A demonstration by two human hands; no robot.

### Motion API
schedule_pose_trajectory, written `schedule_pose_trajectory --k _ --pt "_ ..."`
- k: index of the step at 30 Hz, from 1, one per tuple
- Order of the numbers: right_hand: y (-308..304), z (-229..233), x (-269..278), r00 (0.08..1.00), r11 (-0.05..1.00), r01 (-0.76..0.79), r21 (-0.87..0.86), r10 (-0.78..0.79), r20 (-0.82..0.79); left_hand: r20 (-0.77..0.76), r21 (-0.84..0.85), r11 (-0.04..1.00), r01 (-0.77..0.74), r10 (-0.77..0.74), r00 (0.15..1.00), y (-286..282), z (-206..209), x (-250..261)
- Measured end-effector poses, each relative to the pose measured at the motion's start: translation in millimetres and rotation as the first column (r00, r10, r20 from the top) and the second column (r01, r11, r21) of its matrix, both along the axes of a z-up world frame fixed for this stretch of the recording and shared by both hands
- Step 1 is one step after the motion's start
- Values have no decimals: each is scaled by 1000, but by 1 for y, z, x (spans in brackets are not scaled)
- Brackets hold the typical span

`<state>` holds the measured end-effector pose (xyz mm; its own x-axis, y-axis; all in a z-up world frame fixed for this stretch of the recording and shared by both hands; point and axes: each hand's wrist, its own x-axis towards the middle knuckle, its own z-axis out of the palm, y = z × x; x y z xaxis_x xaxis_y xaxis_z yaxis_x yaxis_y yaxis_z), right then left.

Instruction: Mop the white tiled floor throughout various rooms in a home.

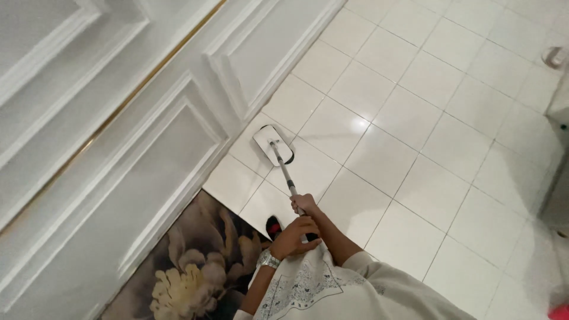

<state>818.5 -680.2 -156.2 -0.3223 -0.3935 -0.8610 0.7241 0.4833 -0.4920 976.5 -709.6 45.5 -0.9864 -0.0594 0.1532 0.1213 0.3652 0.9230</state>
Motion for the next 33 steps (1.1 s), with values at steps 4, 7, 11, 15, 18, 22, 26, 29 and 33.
schedule_pose_trajectory --k 4,7,11,15,18,22,26,29,33 --pt "-4 1 -7 991 994 -7 112 22 -130 47 40 988 149 -151 987 -18 -21 -6" --pt "-19 -12 -30 976 984 -17 176 54 -209 -83 51 994 94 -90 992 -37 -29 -19" --pt "-28 -19 -44 914 937 -93 336 214 -345 132 96 975 201 -212 968 -62 -32 -33" --pt "-56 -52 -84 844 917 -80 390 271 -463 142 128 974 186 -204 969 -95 -43 -65" --pt "-77 -45 -110 848 889 -69 454 292 -443 135 175 975 138 -163 977 -123 -28 -104" --pt "-104 -83 -175 721 897 -80 435 353 -596 112 155 979 131 -150 982 -151 -49 -152" --pt "-121 -78 -206 887 922 -39 386 210 -411 156 186 974 130 -160 975 -170 -55 -190" --pt "-129 -72 -221 933 955 66 289 44 -356 180 186 977 109 -143 973 -183 -52 -214" --pt "-137 -78 -251 964 981 193 -16 -192 -184 272 139 988 64 -100 957 -206 -65 -249"
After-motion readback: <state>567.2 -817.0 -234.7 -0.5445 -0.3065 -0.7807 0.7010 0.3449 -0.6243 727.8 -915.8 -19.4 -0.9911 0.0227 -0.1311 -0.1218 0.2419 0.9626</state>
